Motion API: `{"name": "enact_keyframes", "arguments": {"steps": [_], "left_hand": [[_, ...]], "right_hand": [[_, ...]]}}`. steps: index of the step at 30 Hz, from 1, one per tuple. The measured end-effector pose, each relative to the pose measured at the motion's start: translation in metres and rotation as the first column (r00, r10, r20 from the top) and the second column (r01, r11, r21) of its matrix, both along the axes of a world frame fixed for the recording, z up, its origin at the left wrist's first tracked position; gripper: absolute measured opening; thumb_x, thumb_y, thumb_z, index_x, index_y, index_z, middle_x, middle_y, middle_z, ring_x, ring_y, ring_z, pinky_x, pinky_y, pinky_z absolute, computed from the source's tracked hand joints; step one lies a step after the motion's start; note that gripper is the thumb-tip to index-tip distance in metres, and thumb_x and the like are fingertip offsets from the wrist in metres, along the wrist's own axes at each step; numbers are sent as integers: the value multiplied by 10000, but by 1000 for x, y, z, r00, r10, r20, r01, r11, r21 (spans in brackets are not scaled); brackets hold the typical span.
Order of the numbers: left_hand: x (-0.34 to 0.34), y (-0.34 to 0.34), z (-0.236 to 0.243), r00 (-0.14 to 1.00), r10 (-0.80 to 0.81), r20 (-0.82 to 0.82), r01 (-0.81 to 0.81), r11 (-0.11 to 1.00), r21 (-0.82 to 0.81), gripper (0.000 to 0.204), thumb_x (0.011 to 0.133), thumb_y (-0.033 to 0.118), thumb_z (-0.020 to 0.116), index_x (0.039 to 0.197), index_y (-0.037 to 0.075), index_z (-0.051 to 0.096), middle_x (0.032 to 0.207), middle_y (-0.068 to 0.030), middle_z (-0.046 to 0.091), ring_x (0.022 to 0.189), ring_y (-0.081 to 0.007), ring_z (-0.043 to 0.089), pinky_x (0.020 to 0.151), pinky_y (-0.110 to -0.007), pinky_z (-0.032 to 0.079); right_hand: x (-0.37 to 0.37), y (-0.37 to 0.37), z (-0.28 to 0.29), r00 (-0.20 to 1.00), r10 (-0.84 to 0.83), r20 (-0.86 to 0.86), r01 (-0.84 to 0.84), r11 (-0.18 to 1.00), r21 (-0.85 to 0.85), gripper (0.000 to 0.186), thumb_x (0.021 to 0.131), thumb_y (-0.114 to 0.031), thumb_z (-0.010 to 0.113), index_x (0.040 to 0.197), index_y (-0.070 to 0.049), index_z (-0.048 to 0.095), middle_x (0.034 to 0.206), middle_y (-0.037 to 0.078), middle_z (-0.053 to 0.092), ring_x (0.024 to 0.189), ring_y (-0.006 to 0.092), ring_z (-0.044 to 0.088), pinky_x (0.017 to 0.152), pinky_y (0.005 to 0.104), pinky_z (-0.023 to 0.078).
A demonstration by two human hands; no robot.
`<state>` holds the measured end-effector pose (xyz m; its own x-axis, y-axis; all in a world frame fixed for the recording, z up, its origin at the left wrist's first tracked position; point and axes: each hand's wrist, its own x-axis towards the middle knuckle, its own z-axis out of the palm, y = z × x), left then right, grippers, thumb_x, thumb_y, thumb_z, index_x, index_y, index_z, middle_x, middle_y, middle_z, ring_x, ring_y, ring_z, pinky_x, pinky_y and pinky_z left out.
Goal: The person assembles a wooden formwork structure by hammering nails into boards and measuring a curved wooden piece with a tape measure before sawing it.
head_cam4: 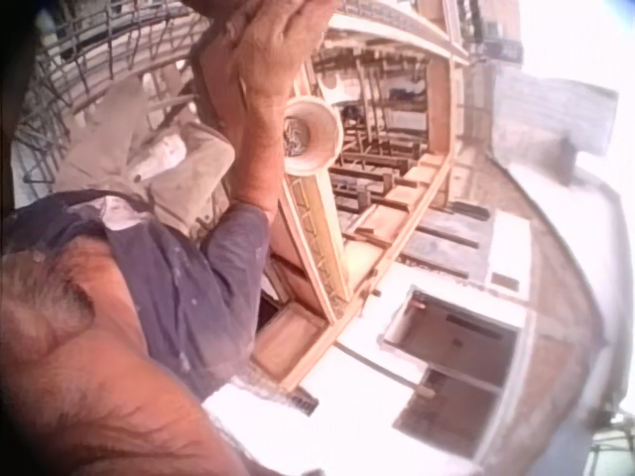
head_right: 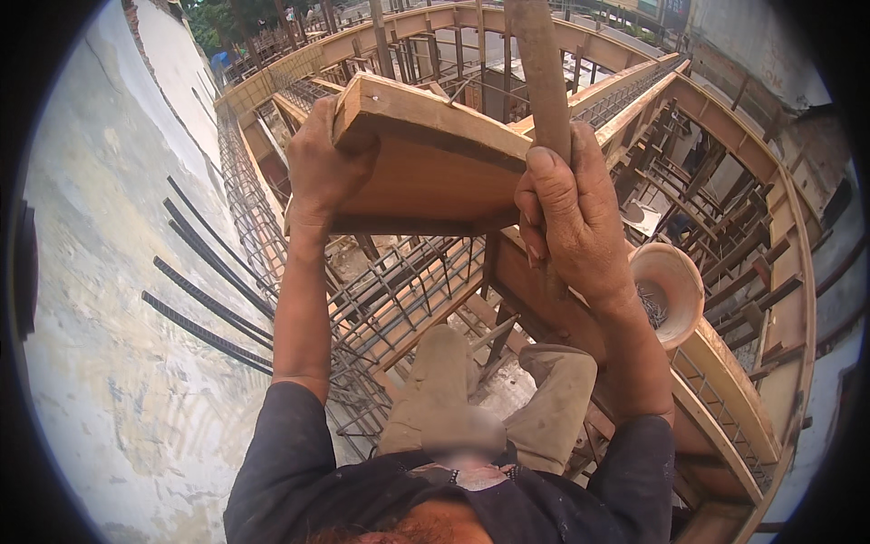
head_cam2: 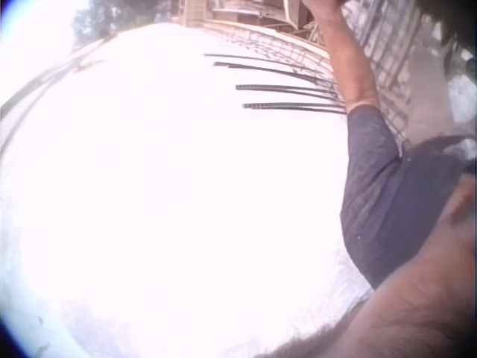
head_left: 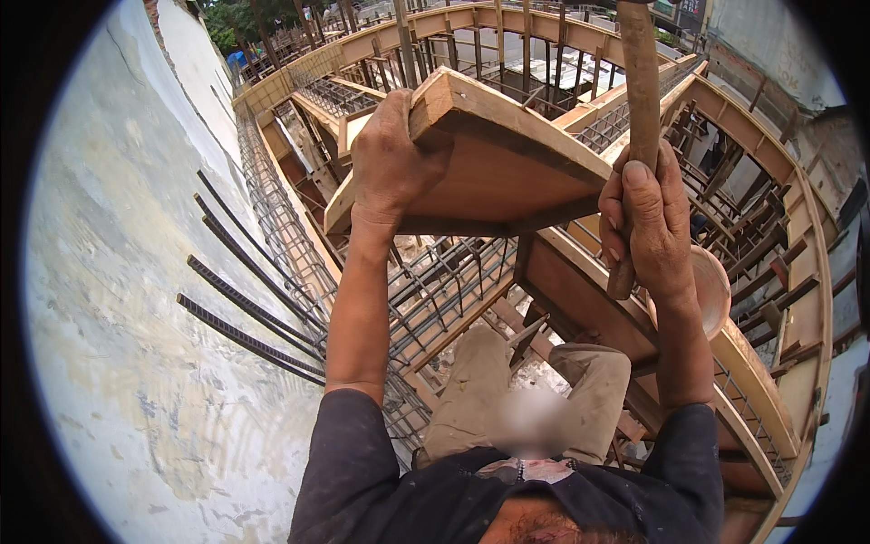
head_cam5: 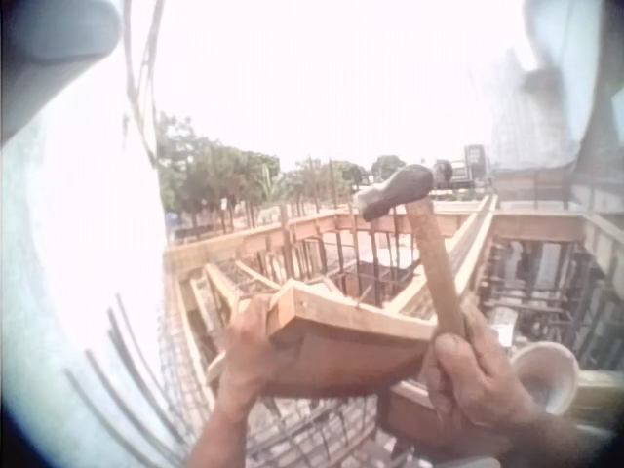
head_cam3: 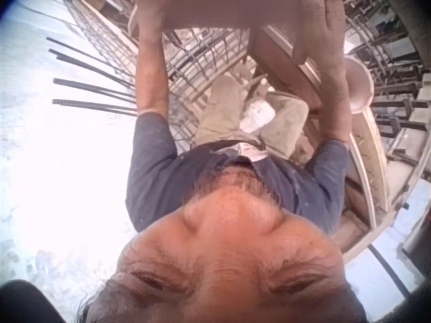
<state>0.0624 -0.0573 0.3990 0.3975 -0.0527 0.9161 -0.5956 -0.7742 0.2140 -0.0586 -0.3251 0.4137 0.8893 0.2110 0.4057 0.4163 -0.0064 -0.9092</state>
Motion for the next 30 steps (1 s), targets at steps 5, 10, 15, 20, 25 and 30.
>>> {"name": "enact_keyframes", "arguments": {"steps": [5, 10, 15, 20, 25, 30], "left_hand": [[-5, 6, -6, 998, 49, -39, -49, 999, 3, 431, 709, 172, 787, 1093, 65, 622, 898, -179, 701, 842, -383, 705, 749, -449, 563], [-2, 11, -7, 999, 45, 6, -45, 998, 38, 444, 700, 158, 797, 1101, 72, 627, 906, -184, 697, 870, -374, 701, 761, -433, 561], [3, 14, -5, 995, 53, 83, -60, 995, 77, 571, 640, 184, 840, 1135, 40, 595, 921, -154, 675, 810, -393, 678, 736, -447, 565], [-9, 8, -1, 997, -27, -75, 26, 1000, -13, 590, 631, 232, 874, 1123, 43, 609, 951, -162, 693, 838, -362, 699, 766, -423, 572], [-20, 24, 0, 990, -97, -107, 96, 995, -9, 739, 604, 440, 929, 1139, 33, 621, 965, -154, 708, 865, -301, 719, 777, -401, 575], [-15, 26, -14, 989, -118, -94, 103, 983, -149, 826, 630, 616, 877, 1137, 9, 640, 936, -138, 698, 866, -282, 718, 772, -388, 571]], "right_hand": [[3, 7, -11, 997, -80, 0, 70, 867, -493, 353, 1055, -322, 513, 1193, 0, 469, 715, 55, 581, 518, 91, 531, 477, 272, 437], [-6, -23, 2, 992, -129, 10, 130, 990, -50, 318, 1061, -339, 528, 1135, -30, 509, 687, -14, 478, 466, 36, 454, 389, 199, 366], [2, -65, 32, 935, -294, 197, 225, 923, 312, 311, 1086, -362, 414, 1098, -59, 484, 681, 6, 451, 415, 53, 408, 331, 204, 380], [27, -72, 20, 988, -133, -75, 147, 961, 236, 340, 1076, -392, 438, 1113, -56, 468, 684, -6, 437, 425, 47, 405, 339, 203, 389], [31, -66, 3, 943, 47, -329, -89, 989, -114, 396, 1046, -427, 513, 1146, -44, 488, 679, -3, 462, 408, 36, 398, 338, 191, 366], [36, -93, 38, 981, -150, 121, 108, 948, 300, 333, 1068, -379, 473, 1079, -48, 507, 665, -12, 456, 396, 39, 410, 332, 195, 405]]}}
